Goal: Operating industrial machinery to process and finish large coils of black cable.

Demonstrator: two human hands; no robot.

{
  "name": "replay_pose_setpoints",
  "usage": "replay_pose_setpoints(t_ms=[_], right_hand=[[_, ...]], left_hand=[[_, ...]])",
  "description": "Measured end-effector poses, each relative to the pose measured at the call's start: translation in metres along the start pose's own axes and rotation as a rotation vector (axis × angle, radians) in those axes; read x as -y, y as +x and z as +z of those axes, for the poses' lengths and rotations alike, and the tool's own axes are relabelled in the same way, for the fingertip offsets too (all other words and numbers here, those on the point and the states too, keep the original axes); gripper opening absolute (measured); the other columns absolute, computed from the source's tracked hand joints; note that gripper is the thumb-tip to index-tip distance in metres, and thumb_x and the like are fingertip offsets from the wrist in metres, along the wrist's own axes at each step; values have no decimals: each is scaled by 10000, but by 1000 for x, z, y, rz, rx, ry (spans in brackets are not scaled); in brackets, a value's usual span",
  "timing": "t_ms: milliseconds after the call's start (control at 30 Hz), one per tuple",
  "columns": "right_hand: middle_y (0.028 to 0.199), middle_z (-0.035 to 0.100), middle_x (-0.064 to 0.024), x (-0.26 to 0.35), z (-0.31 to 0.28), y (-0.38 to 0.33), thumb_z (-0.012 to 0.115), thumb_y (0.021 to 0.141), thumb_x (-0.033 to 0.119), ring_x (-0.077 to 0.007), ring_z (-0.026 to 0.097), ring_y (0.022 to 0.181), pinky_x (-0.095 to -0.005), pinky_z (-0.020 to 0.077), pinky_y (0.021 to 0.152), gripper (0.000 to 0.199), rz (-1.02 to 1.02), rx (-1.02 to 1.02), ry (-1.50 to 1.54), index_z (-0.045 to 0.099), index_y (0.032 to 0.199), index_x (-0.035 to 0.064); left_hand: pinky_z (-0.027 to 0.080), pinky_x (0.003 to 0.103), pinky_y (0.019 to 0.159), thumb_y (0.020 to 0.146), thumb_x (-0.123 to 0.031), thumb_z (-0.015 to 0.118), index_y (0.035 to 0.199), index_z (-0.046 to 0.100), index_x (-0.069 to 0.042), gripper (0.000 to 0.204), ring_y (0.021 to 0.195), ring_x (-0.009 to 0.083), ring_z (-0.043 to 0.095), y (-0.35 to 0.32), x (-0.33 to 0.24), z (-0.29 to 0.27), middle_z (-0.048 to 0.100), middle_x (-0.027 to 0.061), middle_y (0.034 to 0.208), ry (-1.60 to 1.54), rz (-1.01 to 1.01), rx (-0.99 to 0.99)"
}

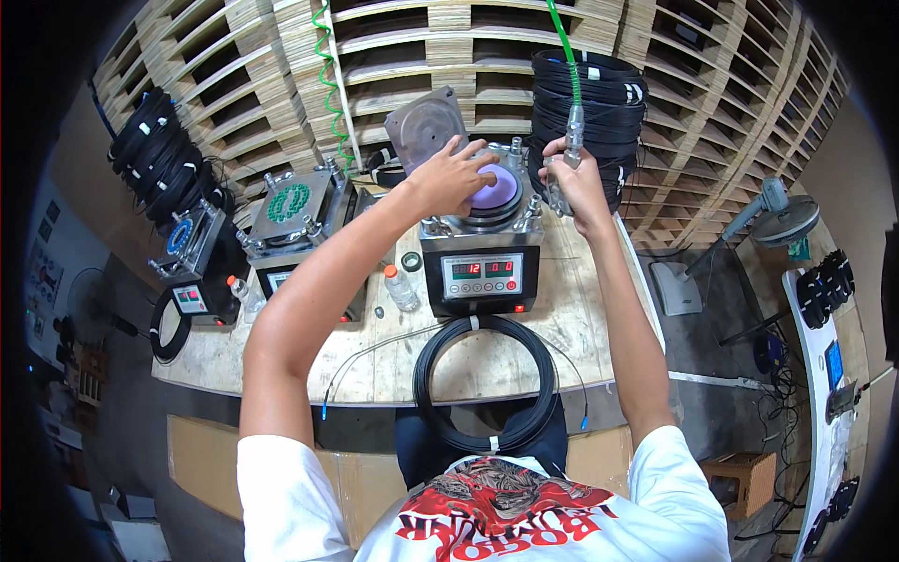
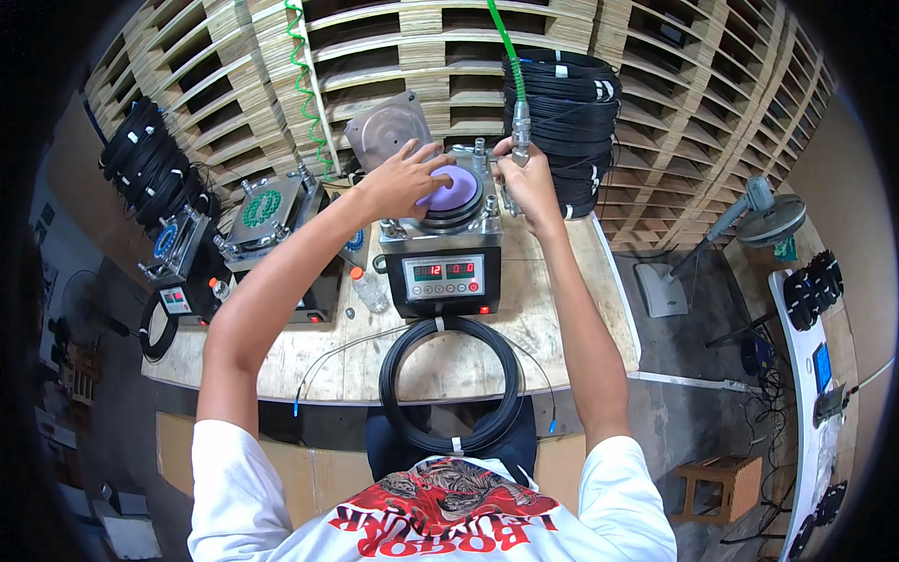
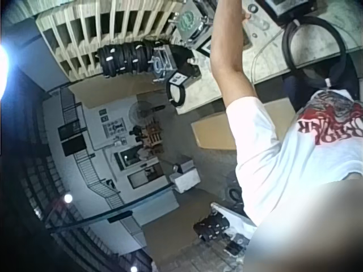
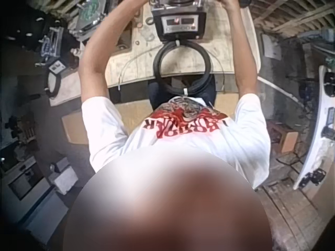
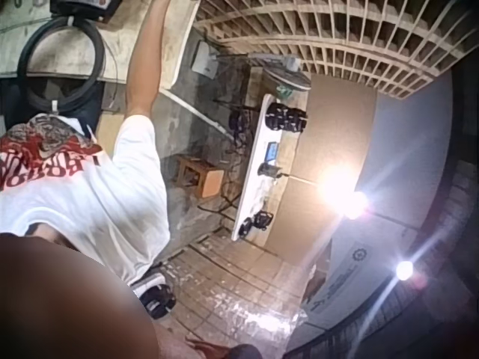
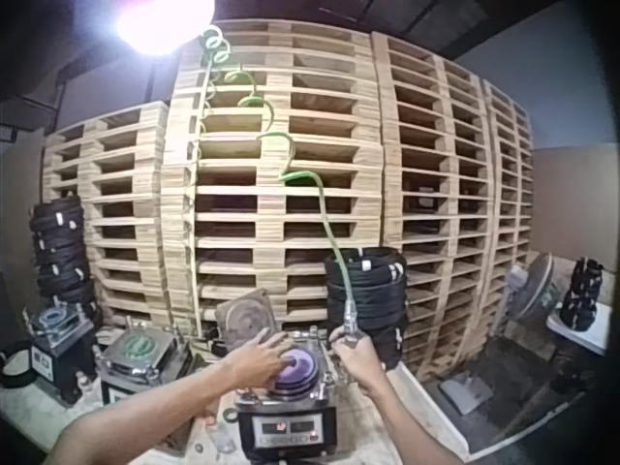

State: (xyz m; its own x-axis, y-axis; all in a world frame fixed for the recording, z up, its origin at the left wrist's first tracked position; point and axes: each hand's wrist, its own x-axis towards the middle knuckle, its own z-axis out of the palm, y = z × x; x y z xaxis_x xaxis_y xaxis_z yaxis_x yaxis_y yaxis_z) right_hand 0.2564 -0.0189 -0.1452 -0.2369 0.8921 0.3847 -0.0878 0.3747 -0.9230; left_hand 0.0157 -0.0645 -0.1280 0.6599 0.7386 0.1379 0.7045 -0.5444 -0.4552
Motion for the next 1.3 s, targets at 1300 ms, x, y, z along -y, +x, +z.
replay_pose_setpoints(t_ms=[1300], right_hand=[[786, 584, -26, -14, 54, -14, 539, 900, -3, -106, 607, 694, -269, 486, 648, 98, -50, -71, 99, 577, 982, 36]], left_hand=[[529, 483, 741, 780, -13, 733, 1549, 334, -110, 871, 880, 409, 663, -31, -54, 14, 669, 204, 1027, -595, -629, -589]])
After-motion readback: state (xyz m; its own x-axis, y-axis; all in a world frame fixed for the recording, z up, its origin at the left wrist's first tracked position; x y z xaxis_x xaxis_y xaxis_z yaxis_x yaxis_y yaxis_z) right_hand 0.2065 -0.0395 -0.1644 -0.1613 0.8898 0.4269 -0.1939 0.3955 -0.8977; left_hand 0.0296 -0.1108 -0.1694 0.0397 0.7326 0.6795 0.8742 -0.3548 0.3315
